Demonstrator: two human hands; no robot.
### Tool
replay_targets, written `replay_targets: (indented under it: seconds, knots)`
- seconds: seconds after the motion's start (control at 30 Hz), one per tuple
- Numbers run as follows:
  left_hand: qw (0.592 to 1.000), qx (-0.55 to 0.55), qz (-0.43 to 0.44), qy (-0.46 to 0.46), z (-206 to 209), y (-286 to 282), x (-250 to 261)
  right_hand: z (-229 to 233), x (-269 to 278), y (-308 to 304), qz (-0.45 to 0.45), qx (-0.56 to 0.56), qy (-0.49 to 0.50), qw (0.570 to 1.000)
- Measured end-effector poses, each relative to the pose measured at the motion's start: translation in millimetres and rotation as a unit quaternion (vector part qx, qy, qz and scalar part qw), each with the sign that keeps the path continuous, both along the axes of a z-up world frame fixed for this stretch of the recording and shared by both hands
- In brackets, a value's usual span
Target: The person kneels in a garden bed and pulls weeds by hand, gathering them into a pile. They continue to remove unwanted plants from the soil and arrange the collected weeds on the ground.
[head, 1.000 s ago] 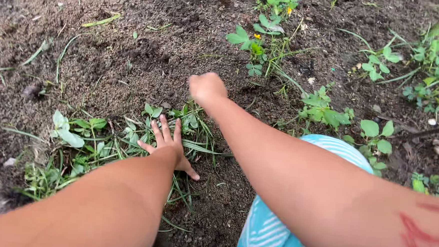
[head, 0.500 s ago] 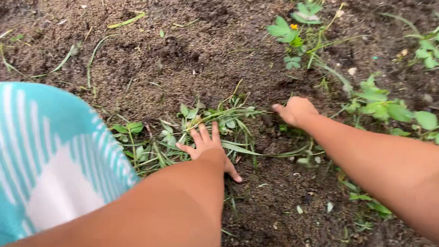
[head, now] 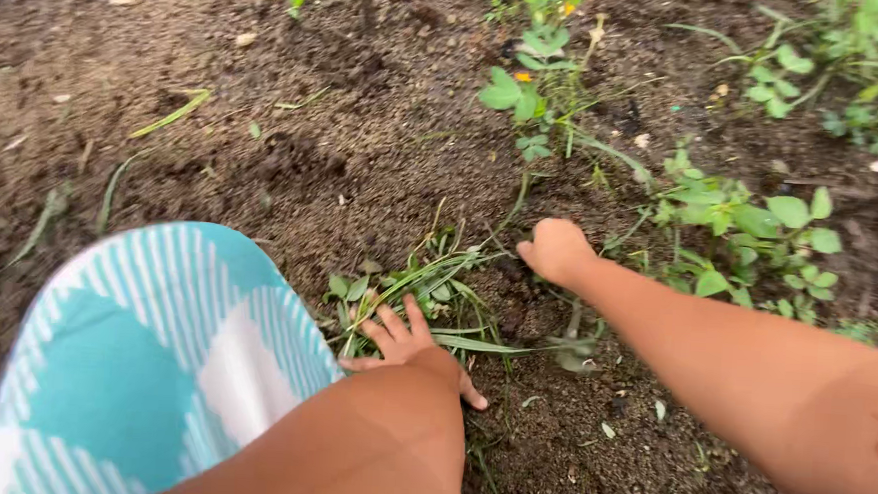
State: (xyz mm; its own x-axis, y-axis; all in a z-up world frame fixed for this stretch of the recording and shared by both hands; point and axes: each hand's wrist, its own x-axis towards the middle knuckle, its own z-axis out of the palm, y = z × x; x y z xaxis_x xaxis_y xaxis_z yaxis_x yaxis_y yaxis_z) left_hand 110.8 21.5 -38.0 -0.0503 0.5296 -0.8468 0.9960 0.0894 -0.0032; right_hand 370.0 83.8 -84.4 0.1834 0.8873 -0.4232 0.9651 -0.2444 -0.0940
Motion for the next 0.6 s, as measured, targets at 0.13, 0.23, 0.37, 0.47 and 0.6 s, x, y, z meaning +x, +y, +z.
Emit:
replay_targets:
  seconds: [0.13,0.23,0.37,0.47,0.6]
  knots:
    - [0.999,-0.03,-0.024,0.034,11,5,6,13,-11,-21,-0.007,0.095,0.073,0.993]
    - [0.999,-0.027,-0.034,0.031,17,3,0,24,-55,-37,0.03,0.079,0.172,0.981]
    - [0.998,-0.021,-0.043,0.043,25,0,5,50,-92,-52,0.057,0.036,0.265,0.962]
    - [0.998,0.007,-0.047,0.037,31,-2,2,68,-71,-44,-0.14,0.183,0.209,0.95]
    - [0.995,0.072,-0.063,-0.002,39,-15,1,67,-25,-16,-0.198,0.08,0.05,0.976]
